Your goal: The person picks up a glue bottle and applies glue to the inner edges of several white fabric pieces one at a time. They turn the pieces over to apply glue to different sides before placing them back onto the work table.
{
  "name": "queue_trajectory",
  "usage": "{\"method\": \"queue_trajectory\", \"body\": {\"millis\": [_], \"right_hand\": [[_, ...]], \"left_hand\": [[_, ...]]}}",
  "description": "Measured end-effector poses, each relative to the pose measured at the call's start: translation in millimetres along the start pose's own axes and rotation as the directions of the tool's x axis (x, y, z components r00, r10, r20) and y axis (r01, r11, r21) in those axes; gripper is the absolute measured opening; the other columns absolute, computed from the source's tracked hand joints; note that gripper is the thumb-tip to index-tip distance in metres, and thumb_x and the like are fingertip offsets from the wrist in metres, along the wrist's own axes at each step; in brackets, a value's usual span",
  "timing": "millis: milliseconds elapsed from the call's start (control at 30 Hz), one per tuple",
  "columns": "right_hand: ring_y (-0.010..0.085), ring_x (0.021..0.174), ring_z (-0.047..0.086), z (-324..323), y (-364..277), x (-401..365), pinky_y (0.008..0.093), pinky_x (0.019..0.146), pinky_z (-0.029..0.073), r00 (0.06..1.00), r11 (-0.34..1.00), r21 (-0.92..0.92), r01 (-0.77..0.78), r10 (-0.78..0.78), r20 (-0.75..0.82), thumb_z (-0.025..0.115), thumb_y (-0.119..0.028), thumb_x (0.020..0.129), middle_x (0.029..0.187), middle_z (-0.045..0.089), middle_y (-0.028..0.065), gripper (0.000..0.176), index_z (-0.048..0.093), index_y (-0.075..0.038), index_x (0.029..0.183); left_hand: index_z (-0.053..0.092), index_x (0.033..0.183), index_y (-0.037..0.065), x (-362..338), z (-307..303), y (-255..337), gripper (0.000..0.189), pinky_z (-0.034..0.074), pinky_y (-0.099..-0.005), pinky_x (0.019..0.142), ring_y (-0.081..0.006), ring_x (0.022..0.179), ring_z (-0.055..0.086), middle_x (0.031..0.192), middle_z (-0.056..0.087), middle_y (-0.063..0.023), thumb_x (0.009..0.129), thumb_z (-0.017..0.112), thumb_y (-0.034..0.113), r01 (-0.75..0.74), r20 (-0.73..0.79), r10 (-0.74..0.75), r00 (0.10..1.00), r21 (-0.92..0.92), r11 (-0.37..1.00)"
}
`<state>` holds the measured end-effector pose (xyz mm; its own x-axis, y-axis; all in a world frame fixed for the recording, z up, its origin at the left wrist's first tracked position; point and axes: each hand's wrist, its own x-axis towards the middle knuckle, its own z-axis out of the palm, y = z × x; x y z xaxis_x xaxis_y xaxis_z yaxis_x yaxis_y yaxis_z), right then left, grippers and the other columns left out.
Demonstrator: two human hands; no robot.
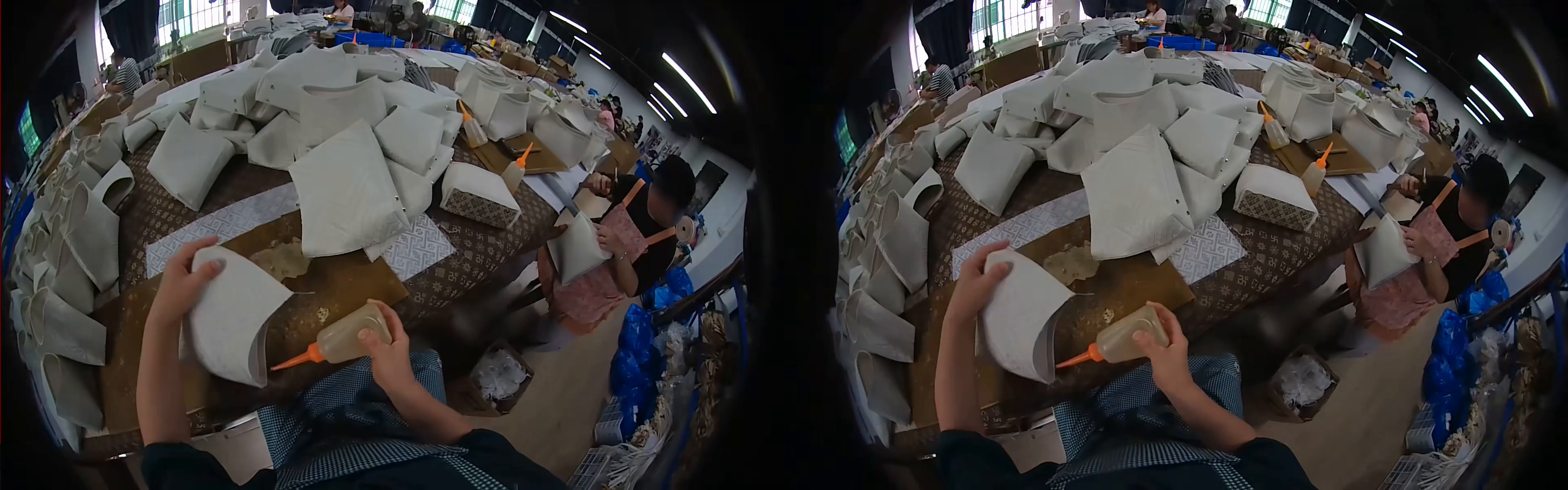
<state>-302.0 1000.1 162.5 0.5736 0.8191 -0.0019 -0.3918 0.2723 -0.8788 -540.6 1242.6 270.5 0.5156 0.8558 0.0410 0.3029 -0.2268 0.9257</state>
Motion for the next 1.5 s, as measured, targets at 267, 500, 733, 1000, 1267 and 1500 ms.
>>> {"method": "queue_trajectory", "body": {"millis": [267,500,733,1000,1267,1500], "right_hand": [[0.0167,0.114,0.05,7,-8,20,0.0296,0.099,0.041,0.985,0.987,-0.03,0.157,-0.158,-0.063,0.07,-0.003,0.081,0.124,0.053,0.007,0.062,0.044,-0.005,0.137],[0.0191,0.116,0.051,9,-15,32,0.0328,0.1,0.042,0.963,0.953,-0.154,0.259,-0.267,-0.032,0.068,-0.005,0.084,0.129,0.049,0.0083,0.062,0.04,-0.003,0.139],[0.0176,0.113,0.05,22,-10,47,0.0308,0.098,0.042,0.931,0.875,-0.333,0.352,-0.363,0.031,0.073,-0.001,0.079,0.126,0.05,0.0067,0.061,0.048,-0.004,0.134],[0.0181,0.116,0.05,11,-7,40,0.0317,0.102,0.04,0.908,0.832,-0.375,0.408,-0.412,0.072,0.071,-0.001,0.08,0.131,0.05,0.0074,0.062,0.044,-0.002,0.136],[0.018,0.116,0.049,10,0,35,0.0317,0.101,0.04,0.91,0.883,-0.242,0.402,-0.414,0.001,0.071,-0.002,0.081,0.129,0.05,0.0077,0.061,0.044,-0.002,0.136],[0.0173,0.117,0.048,7,2,29,0.0319,0.101,0.039,0.922,0.837,-0.4,0.374,-0.382,0.062,0.072,-0.001,0.081,0.13,0.049,0.0067,0.063,0.044,-0.003,0.137]], "left_hand": [[0.058,0.124,0.001,-30,-6,-19,0.057,0.04,-0.0335,0.098,-0.0192,0.116,0.051,0.124,0.056,-0.0082,0.081,0.071,0.036,-0.476,-0.276,0.443,0.853,-0.065,0.877],[0.058,0.124,0.003,-28,15,-19,0.052,0.041,-0.0293,0.094,-0.0145,0.109,0.053,0.12,0.059,-0.0059,0.087,0.067,0.038,-0.504,-0.311,0.442,0.841,-0.157,0.849],[0.057,0.125,0.002,-30,20,-16,0.056,0.042,-0.0279,0.093,-0.0136,0.105,0.054,0.116,0.059,-0.0047,0.086,0.068,0.041,-0.497,-0.339,0.415,0.844,-0.209,0.842],[0.057,0.125,0.003,-30,22,-14,0.057,0.041,-0.0285,0.094,-0.0138,0.107,0.054,0.116,0.06,-0.0052,0.087,0.068,0.043,-0.531,-0.354,0.457,0.816,-0.146,0.835],[0.058,0.125,0.003,-31,23,-16,0.057,0.04,-0.0296,0.096,-0.0147,0.109,0.053,0.12,0.059,-0.0062,0.086,0.068,0.044,-0.53,-0.374,0.448,0.812,-0.15,0.835],[0.058,0.125,0.003,-31,26,-14,0.057,0.04,-0.0295,0.096,-0.0148,0.109,0.053,0.119,0.059,-0.0063,0.086,0.069,0.043,-0.514,-0.356,0.439,0.825,-0.15,0.844]]}}
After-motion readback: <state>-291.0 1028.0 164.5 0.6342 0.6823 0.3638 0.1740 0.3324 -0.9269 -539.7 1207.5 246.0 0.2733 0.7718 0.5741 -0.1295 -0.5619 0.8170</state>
